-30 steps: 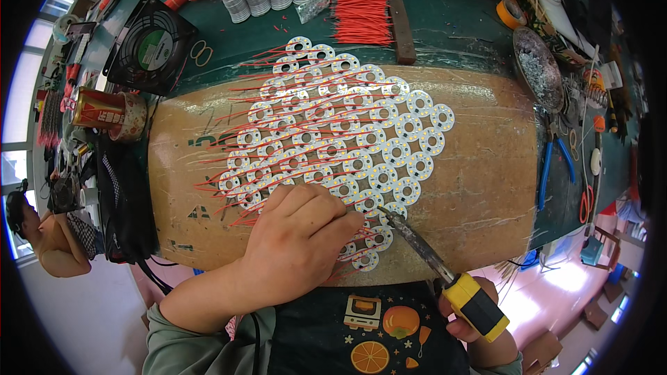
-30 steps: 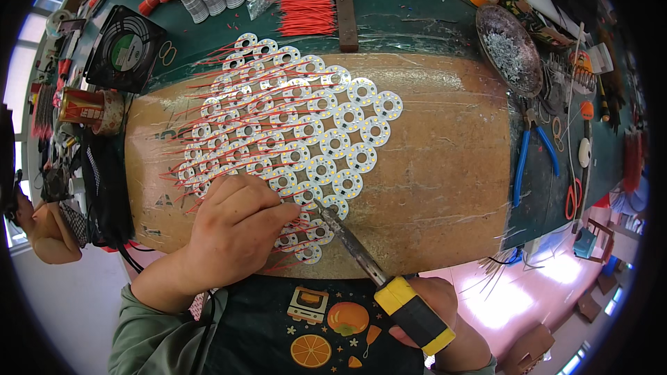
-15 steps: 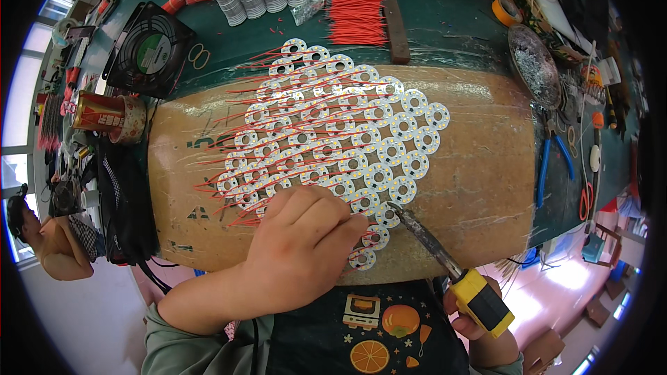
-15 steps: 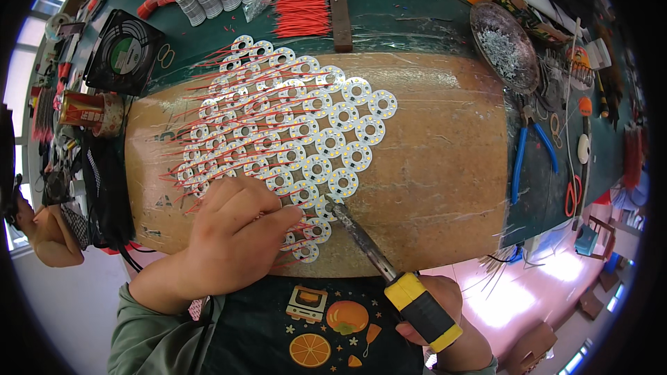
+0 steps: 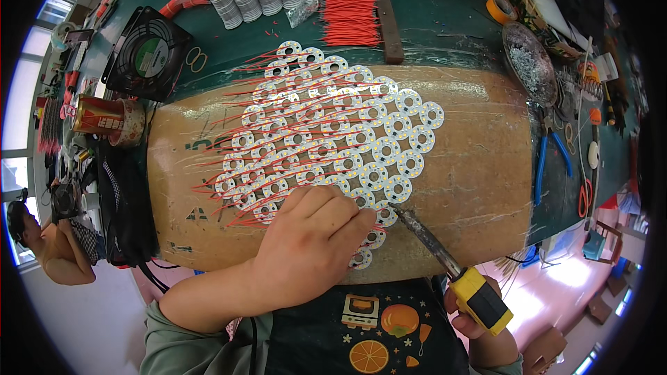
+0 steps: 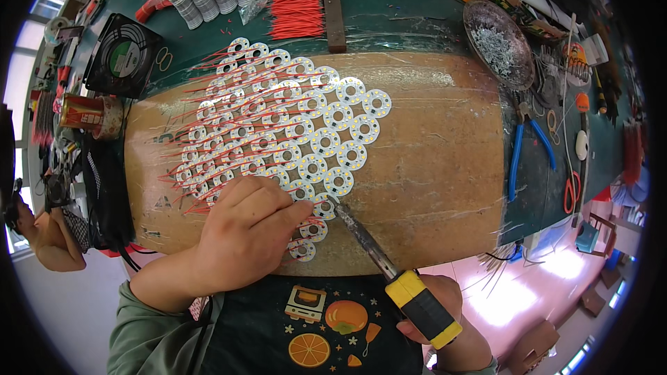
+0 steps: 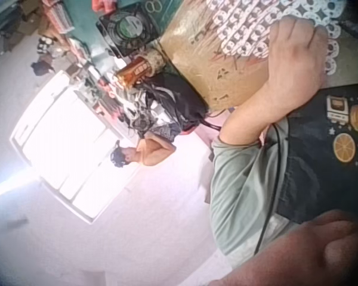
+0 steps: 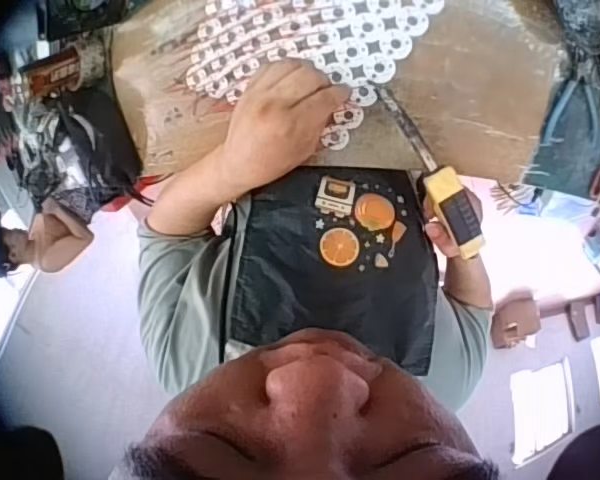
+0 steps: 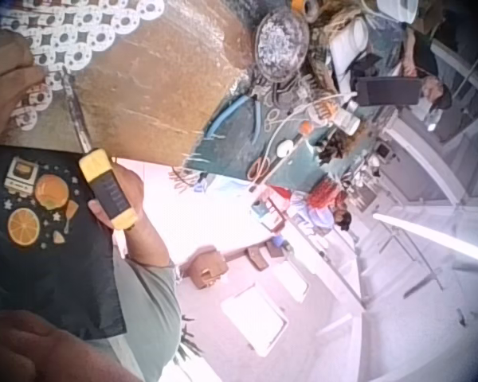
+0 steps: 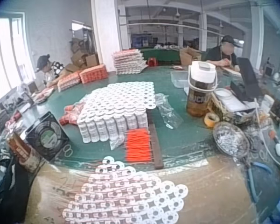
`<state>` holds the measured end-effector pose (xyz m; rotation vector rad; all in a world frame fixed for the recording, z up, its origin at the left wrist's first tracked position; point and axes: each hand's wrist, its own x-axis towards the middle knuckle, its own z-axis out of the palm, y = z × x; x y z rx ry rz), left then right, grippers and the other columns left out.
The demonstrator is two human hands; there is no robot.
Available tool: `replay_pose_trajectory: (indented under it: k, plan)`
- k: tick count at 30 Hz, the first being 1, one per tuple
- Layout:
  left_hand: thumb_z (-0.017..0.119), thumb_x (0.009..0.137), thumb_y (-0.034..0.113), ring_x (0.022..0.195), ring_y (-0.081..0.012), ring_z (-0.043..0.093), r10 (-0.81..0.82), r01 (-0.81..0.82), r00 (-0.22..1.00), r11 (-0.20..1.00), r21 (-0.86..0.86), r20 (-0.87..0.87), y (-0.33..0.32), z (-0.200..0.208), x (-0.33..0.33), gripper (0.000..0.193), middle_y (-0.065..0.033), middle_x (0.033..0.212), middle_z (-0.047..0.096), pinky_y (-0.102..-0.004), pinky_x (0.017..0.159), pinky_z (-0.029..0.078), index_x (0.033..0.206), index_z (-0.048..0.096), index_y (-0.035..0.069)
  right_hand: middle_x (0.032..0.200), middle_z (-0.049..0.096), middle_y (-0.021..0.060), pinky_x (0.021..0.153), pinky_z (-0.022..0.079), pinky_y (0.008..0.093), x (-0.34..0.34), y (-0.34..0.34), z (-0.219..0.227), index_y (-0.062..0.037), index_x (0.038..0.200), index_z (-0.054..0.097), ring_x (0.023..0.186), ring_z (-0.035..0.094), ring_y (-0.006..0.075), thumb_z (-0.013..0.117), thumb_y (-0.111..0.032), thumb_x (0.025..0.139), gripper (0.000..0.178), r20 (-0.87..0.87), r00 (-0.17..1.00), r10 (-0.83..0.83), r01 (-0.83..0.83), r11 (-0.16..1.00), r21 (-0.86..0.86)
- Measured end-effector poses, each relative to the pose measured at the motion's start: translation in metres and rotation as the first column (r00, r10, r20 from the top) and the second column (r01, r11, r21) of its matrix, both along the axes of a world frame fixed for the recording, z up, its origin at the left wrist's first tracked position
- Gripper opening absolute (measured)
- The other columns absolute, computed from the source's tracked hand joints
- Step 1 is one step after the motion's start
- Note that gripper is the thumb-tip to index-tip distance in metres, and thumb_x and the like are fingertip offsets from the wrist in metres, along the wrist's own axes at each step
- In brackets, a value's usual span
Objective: The person solders wires onto a circular LED circuit board array using a soldering iron.
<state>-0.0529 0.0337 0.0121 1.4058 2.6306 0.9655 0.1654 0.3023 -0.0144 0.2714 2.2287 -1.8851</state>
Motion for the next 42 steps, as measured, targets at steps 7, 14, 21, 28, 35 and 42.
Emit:
replay_pose_trajectory:
  k: [7, 14, 21, 28, 35, 42]
  plan:
    - [0.072, 0.067, -0.003, 0.087, -0.0243, 0.062, 0.003, -0.003, 1.000, 1.000, 0.000, -0.002, -0.001, -0.002, 0.001, 0.037, -0.0043, 0.090, 0.061, -0.0378, 0.075, 0.050, 0.103, 0.074, 0.004, 0.075, 0.067, 0.0081, 0.057, 0.049, 0.0321, -0.001, 0.004, -0.004, 0.0007, 0.101, 0.070, 0.061, 0.065, 0.0255, 0.088, -0.037, 0.073, 0.050, -0.076, 0.995, 0.057, -0.061, 0.997, -0.045]
    - [0.072, 0.068, -0.002, 0.088, -0.0244, 0.062, 0.001, -0.001, 1.000, 1.000, -0.013, 0.006, -0.001, -0.001, 0.000, 0.035, -0.0043, 0.091, 0.060, -0.0380, 0.077, 0.050, 0.103, 0.074, 0.005, 0.077, 0.068, 0.0091, 0.058, 0.050, 0.0322, -0.004, -0.001, -0.001, 0.0007, 0.102, 0.071, 0.062, 0.066, 0.0254, 0.086, -0.038, 0.076, 0.050, -0.107, 0.994, 0.030, -0.032, 0.999, -0.013]
    - [0.072, 0.068, -0.002, 0.089, -0.0243, 0.062, 0.000, 0.000, 1.000, 1.000, -0.019, 0.018, 0.000, -0.001, 0.000, 0.035, -0.0041, 0.091, 0.060, -0.0384, 0.077, 0.049, 0.103, 0.074, 0.005, 0.068, 0.061, 0.0022, 0.054, 0.045, 0.0271, -0.010, -0.008, 0.001, -0.0038, 0.091, 0.064, 0.058, 0.060, 0.0158, 0.077, -0.045, 0.088, 0.043, -0.184, 0.983, 0.018, -0.012, 0.999, 0.032]
    - [0.072, 0.068, -0.002, 0.089, -0.0242, 0.062, -0.004, 0.004, 1.000, 1.000, -0.019, 0.015, -0.001, -0.002, 0.000, 0.036, -0.0042, 0.091, 0.060, -0.0381, 0.077, 0.050, 0.103, 0.074, 0.005, 0.067, 0.061, 0.0034, 0.052, 0.043, 0.0280, -0.006, -0.008, 0.002, -0.0038, 0.082, 0.064, 0.056, 0.059, 0.0161, 0.083, -0.051, 0.081, 0.051, -0.060, 0.998, -0.005, 0.003, 0.999, -0.045]
    - [0.072, 0.068, -0.001, 0.088, -0.0243, 0.062, -0.006, 0.006, 1.000, 1.000, -0.022, 0.021, -0.001, -0.001, 0.000, 0.036, -0.0041, 0.091, 0.059, -0.0382, 0.076, 0.050, 0.103, 0.074, 0.005, 0.066, 0.062, 0.0037, 0.052, 0.043, 0.0283, -0.007, -0.008, -0.001, -0.0041, 0.078, 0.064, 0.056, 0.059, 0.0164, 0.083, -0.052, 0.080, 0.051, -0.084, 0.996, -0.007, 0.006, 1.000, -0.019]
    - [0.072, 0.068, -0.001, 0.089, -0.0242, 0.062, -0.006, 0.006, 1.000, 1.000, -0.026, 0.016, -0.001, -0.001, -0.001, 0.036, -0.0039, 0.091, 0.059, -0.0382, 0.077, 0.049, 0.103, 0.073, 0.005, 0.066, 0.061, 0.0036, 0.051, 0.042, 0.0286, -0.009, -0.011, 0.001, -0.0040, 0.077, 0.063, 0.055, 0.058, 0.0167, 0.083, -0.051, 0.081, 0.051, -0.087, 0.995, -0.040, 0.037, 0.999, -0.032]
